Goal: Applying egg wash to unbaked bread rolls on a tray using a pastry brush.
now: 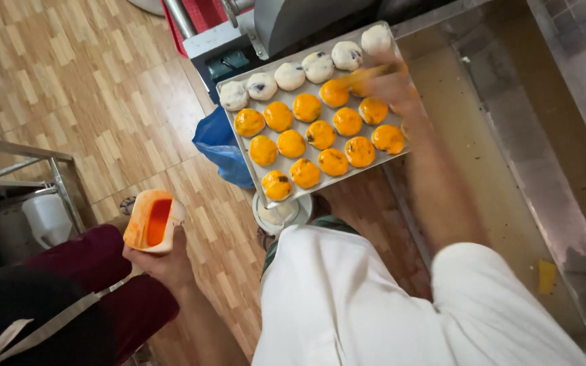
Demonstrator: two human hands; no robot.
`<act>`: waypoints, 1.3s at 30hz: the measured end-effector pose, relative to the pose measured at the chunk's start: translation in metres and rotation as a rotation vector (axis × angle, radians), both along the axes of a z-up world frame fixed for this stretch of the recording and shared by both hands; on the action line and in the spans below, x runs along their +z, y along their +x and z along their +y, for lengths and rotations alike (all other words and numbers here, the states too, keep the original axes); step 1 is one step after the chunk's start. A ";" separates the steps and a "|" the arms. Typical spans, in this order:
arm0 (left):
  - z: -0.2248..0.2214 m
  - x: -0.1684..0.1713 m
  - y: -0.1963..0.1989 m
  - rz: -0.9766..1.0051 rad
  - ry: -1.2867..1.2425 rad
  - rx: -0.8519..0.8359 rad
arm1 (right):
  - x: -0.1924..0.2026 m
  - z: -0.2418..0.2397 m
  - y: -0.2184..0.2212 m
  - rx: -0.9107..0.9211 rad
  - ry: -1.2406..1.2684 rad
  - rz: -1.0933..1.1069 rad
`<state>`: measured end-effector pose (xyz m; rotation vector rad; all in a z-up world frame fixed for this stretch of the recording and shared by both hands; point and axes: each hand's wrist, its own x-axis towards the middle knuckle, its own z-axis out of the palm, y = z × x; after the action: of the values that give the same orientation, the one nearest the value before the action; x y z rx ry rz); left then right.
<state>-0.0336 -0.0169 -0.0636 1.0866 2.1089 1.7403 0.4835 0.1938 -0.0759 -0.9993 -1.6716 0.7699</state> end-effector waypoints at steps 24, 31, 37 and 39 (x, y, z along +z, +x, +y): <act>-0.028 0.005 -0.005 -0.071 0.000 -0.094 | -0.026 0.081 -0.051 -0.052 -0.260 -0.106; -0.005 -0.006 -0.001 -0.009 -0.017 -0.149 | 0.095 0.007 0.078 -0.620 0.175 -0.297; 0.058 0.043 0.057 -0.159 0.163 -0.537 | 0.187 -0.069 -0.046 -0.381 0.212 -0.040; 0.077 0.057 0.081 -0.169 0.289 -0.708 | 0.180 -0.076 -0.077 -0.271 0.322 -0.103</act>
<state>0.0471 0.0603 -0.0070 1.4623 1.1706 1.6984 0.4062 0.1174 0.1039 -1.0194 -1.6391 0.2639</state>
